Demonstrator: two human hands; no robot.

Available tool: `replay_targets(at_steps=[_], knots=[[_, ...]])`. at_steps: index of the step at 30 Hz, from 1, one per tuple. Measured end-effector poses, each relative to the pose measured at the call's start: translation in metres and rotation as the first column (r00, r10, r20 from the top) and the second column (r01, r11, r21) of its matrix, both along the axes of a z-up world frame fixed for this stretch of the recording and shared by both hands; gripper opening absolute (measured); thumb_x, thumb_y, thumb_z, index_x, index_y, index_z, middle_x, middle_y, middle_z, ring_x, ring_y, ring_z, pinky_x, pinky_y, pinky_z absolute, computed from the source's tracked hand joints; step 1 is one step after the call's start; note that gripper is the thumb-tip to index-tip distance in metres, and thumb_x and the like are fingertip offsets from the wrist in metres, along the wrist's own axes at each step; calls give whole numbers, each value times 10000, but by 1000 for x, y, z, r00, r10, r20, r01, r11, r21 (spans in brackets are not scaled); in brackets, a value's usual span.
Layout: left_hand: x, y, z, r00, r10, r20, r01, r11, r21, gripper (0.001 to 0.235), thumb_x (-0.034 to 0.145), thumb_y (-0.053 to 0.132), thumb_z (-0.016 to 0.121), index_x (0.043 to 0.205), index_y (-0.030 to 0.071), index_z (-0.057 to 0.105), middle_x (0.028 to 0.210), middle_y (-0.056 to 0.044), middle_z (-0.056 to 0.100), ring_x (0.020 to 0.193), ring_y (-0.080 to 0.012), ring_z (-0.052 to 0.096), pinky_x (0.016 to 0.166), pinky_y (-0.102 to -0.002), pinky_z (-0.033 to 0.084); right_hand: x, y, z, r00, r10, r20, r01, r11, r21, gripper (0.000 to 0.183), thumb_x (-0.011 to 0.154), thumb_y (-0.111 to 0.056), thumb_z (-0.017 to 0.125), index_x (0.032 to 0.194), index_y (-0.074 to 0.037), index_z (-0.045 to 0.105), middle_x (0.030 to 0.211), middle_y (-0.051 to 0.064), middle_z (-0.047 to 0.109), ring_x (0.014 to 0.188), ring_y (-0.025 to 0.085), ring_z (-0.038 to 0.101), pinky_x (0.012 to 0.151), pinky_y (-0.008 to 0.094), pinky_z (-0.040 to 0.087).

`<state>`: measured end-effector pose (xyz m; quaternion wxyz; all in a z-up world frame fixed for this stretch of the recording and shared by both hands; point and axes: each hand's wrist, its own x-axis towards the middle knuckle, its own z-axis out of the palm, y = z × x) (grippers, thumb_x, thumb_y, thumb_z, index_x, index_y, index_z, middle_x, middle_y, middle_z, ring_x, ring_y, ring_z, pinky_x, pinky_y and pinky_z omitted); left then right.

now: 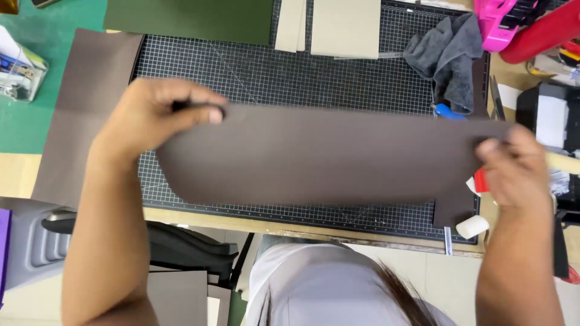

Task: The person places a brown sheet on a cutting mat, then positions two white sheets side by side on it. They use a roller to press the white sheets onto the brown sheet, then insert a narrow strip between them and smooth the edges to complete the assembly.

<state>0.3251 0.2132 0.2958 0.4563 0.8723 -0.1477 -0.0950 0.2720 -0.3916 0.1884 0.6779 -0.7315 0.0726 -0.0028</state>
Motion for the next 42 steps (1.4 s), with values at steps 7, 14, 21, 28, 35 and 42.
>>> replay_targets(at_steps=[7,14,21,28,35,42], knots=[[63,-16,-182,951,33,306,-64,994,93,206,909,211,858,1083,119,796,1087,-13,787,990,-238,607,896,-358,464,3,71,-84,975,-2,-223,-25,993,-117,428,890,-115,720,1305,-51,636,1306,60,667,1186,154,616,1105,319,502],[-50,-117,-248,959,-185,216,-2,754,657,716,941,553,622,1550,220,446,1657,-82,327,1545,-359,227,1240,-547,233,11,55,-183,935,-229,-272,96,899,-427,322,981,-271,838,1188,-51,726,1019,155,743,909,240,719,742,414,579],[-84,-124,-269,994,66,92,-110,760,640,749,1035,627,431,1647,228,272,1740,-68,141,1598,-310,49,1308,-494,35,9,104,-146,943,-25,331,307,442,-843,492,1043,-185,729,1464,-32,525,1368,221,604,1251,432,521,1053,586,403],[-89,-123,-267,996,74,44,-85,790,608,736,1053,610,398,1660,236,214,1744,-74,89,1597,-313,8,1296,-496,-2,-32,145,-167,934,351,69,-39,293,-955,592,1077,-388,531,1619,-175,421,1691,162,284,1530,411,249,1207,595,213],[-66,-96,-280,953,208,220,-290,833,472,744,997,550,573,1622,212,352,1719,-120,191,1584,-369,101,1276,-529,85,16,122,-174,975,169,143,79,340,-937,494,1047,-448,631,1475,-202,617,1455,150,523,1364,381,501,1116,560,390],[123,-162,-263,895,322,309,-290,946,-147,437,1030,54,613,1456,151,596,1343,-90,683,1295,-305,614,1099,-449,518,208,147,-181,989,-35,147,138,606,-783,385,1079,-330,692,1370,-84,633,1182,151,609,1134,351,636,907,476,571]])
